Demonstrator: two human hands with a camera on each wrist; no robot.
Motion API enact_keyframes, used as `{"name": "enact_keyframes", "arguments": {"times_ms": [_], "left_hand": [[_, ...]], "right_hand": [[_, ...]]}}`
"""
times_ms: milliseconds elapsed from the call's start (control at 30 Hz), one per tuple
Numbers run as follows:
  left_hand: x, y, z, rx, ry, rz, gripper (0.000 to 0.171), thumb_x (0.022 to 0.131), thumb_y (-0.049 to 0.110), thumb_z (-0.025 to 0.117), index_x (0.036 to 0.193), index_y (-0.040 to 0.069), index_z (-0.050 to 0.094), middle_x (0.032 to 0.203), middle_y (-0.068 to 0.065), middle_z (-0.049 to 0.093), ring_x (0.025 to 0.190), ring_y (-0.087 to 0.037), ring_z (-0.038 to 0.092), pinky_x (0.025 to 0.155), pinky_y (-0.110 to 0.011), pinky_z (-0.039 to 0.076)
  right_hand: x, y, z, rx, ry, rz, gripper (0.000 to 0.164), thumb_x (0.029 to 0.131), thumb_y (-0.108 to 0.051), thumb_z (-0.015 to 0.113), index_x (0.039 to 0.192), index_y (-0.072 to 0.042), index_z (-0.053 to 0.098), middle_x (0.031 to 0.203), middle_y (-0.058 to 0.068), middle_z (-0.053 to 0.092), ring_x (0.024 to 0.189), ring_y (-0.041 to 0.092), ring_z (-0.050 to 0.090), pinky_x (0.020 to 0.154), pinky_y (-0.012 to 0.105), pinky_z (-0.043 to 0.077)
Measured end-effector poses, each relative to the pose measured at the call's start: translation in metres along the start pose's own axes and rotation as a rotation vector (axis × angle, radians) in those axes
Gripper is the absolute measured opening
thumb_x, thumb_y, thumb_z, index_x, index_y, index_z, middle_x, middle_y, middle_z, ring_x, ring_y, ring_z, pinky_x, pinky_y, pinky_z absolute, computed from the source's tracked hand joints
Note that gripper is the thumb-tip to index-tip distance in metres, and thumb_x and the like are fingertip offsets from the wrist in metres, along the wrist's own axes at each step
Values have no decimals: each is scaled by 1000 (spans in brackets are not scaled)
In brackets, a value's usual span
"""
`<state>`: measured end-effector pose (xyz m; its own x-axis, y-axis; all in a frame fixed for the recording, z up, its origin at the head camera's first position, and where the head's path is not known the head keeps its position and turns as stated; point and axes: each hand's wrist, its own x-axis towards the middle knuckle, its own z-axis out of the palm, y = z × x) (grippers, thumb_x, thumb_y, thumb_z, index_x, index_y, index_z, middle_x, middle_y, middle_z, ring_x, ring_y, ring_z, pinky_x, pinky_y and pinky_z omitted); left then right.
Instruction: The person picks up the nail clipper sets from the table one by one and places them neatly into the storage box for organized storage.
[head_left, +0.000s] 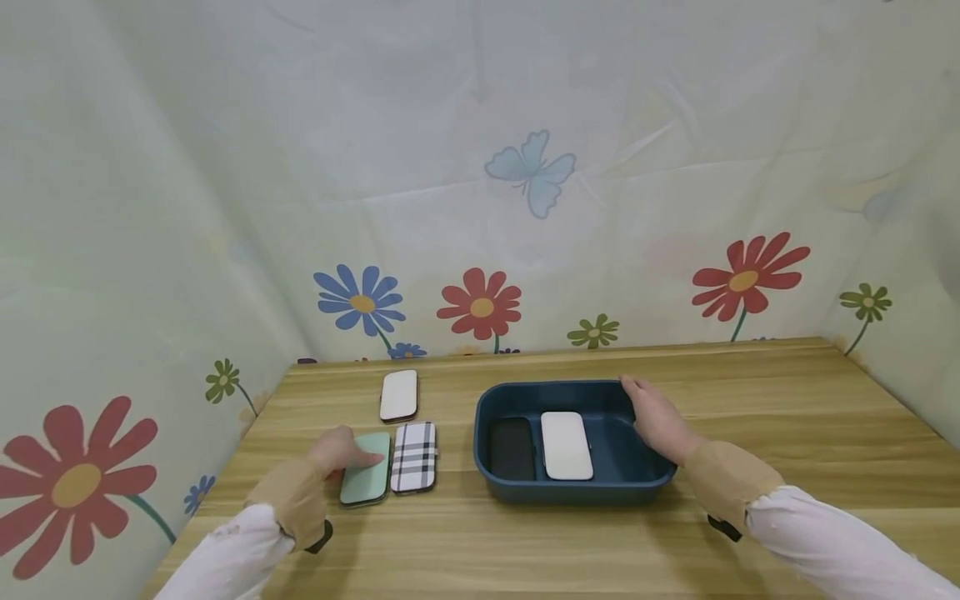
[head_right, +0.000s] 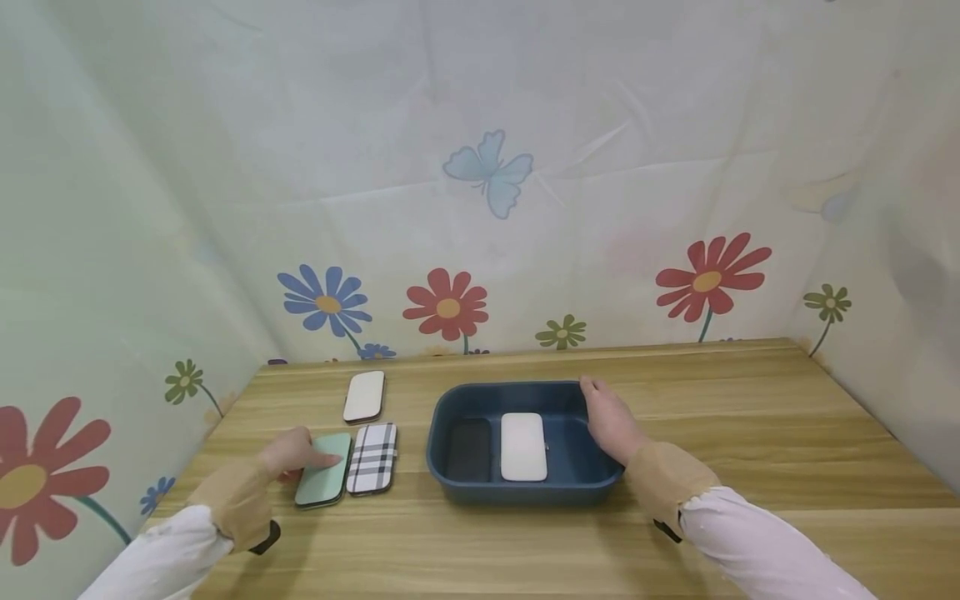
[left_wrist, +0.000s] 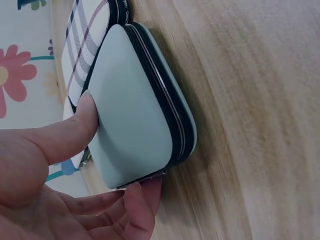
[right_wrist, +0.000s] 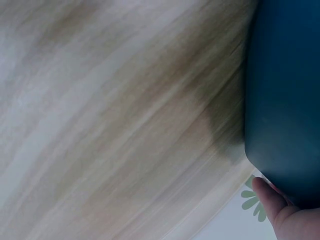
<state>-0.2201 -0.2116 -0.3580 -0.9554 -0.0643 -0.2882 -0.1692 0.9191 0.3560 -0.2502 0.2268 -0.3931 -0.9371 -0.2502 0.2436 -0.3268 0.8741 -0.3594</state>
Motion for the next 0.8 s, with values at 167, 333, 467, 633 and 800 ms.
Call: {"name": "enact_keyframes", "arguments": {"times_ms": [167, 333, 467, 633, 800], "left_hand": [[3, -3, 2, -23, 10, -17, 57, 75, 30, 74, 93, -16, 47, 72, -14, 48, 50, -18, 45, 43, -23, 39], [6, -4, 2, -45, 8, -21, 62, 74, 32, 75, 96, -18, 46, 75, -15, 48, 55, -21, 47, 46, -25, 41], [6, -3, 2, -45, 2, -31, 67, 74, 32, 75, 101, -20, 45, 79, -17, 49, 62, -24, 50, 50, -28, 44], [5, 0, 2, -69, 1, -56, 72, 73, 30, 75, 108, -23, 41, 88, -22, 50, 73, -28, 51, 57, -32, 47], [5, 3, 1, -90, 0, -70, 72, 72, 28, 76, 108, -23, 40, 92, -25, 50, 83, -32, 51, 67, -37, 49]], "right_hand": [[0, 0, -1, 5, -10, 11, 52, 73, 22, 54, 123, 19, 38, 115, 37, 44, 105, 46, 45, 85, 51, 39], [-1, 0, -1, 4, -2, 6, 52, 72, 23, 54, 122, 19, 39, 114, 37, 44, 104, 46, 46, 84, 51, 40], [-1, 0, -1, 2, 4, 2, 51, 72, 23, 55, 121, 19, 40, 113, 37, 44, 104, 46, 46, 84, 51, 40], [-1, 0, -2, 5, 1, 1, 52, 72, 23, 55, 122, 19, 39, 114, 36, 45, 104, 45, 46, 84, 51, 40], [-2, 0, -2, 4, 7, -8, 52, 72, 23, 55, 122, 19, 39, 113, 36, 45, 104, 45, 46, 84, 51, 40]]}}
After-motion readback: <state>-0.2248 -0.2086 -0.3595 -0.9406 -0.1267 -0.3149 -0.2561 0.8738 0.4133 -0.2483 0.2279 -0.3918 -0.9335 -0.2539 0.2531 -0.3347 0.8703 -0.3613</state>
